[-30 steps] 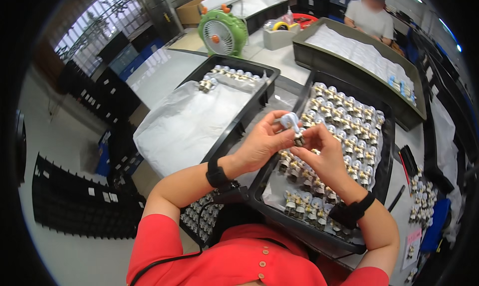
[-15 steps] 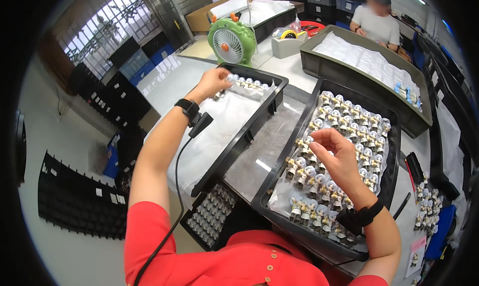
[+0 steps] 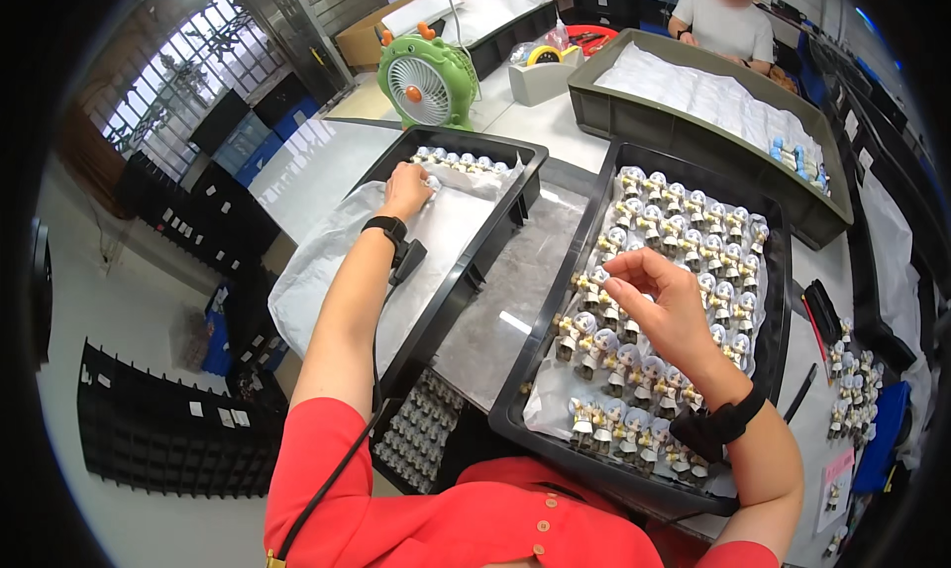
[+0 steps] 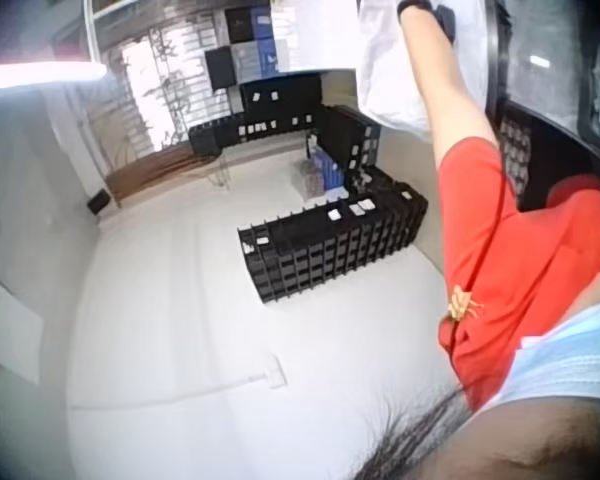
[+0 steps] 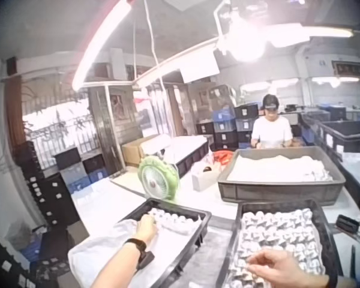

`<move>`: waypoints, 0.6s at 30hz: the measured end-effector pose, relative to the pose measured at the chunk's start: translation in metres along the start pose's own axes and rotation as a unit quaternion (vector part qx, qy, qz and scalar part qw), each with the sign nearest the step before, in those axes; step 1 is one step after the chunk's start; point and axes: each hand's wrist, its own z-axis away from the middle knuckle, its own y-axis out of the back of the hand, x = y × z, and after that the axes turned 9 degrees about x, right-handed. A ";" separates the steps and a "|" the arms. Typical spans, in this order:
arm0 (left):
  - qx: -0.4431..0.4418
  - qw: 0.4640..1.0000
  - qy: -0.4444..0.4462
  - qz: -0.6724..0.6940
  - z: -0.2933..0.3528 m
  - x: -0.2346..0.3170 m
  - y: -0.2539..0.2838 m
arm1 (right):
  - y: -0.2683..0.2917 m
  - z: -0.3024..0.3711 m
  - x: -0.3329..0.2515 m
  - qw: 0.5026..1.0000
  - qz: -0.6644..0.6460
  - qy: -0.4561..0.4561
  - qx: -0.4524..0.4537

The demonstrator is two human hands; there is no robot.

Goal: The person assembles small cylindrical components by hand, picking them from a tray and placing them into a black bin lined with white tissue paper. They repeatedly pick up a component, manipulate it briefly, and place it into the bin, occasionally adjusting the tissue paper to organize the items.

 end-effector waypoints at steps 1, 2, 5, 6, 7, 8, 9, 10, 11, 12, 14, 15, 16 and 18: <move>0.011 1.000 0.001 -0.002 0.001 0.000 0.000 | 0.000 0.000 -0.001 1.000 0.005 0.001 -0.001; 0.021 1.000 0.003 -0.004 0.002 0.000 -0.002 | -0.001 0.000 -0.001 1.000 0.010 0.001 -0.003; 0.041 0.998 -0.028 -0.044 0.000 -0.002 -0.005 | -0.002 -0.002 0.003 1.000 0.006 0.008 -0.002; 0.041 0.998 -0.034 -0.042 0.001 -0.002 -0.002 | -0.002 -0.002 0.004 1.000 0.004 0.004 -0.003; 0.048 0.997 -0.027 -0.046 0.001 -0.003 -0.002 | -0.002 -0.002 0.005 1.000 0.007 0.008 0.002; 0.054 0.997 -0.019 -0.050 0.001 -0.003 -0.001 | -0.001 -0.002 0.003 1.000 0.021 0.005 0.003; 0.060 0.997 -0.020 -0.043 0.002 -0.002 0.000 | -0.002 -0.002 0.003 1.000 0.024 0.002 -0.003; 0.012 0.998 -0.047 -0.046 0.001 -0.005 -0.001 | -0.001 -0.001 0.004 1.000 0.028 -0.005 -0.009; 0.013 0.997 -0.049 -0.065 0.001 -0.005 -0.004 | -0.001 -0.002 0.009 0.999 0.034 0.001 -0.022; 0.014 0.995 -0.051 -0.083 0.003 -0.005 -0.007 | -0.003 -0.003 0.007 0.999 0.038 0.001 -0.031; 0.017 0.995 -0.066 -0.076 0.003 -0.009 -0.011 | -0.005 -0.001 0.008 0.995 0.065 -0.009 -0.070; 0.006 0.996 -0.056 -0.069 0.003 -0.014 -0.010 | -0.006 0.000 0.007 0.993 0.088 0.003 -0.083; -0.004 0.997 -0.049 -0.059 0.002 -0.013 -0.005 | -0.007 0.001 0.010 0.992 0.082 0.022 -0.096; 0.042 0.998 -0.027 -0.037 0.004 -0.013 0.007 | -0.007 0.004 0.013 0.981 0.133 0.077 -0.122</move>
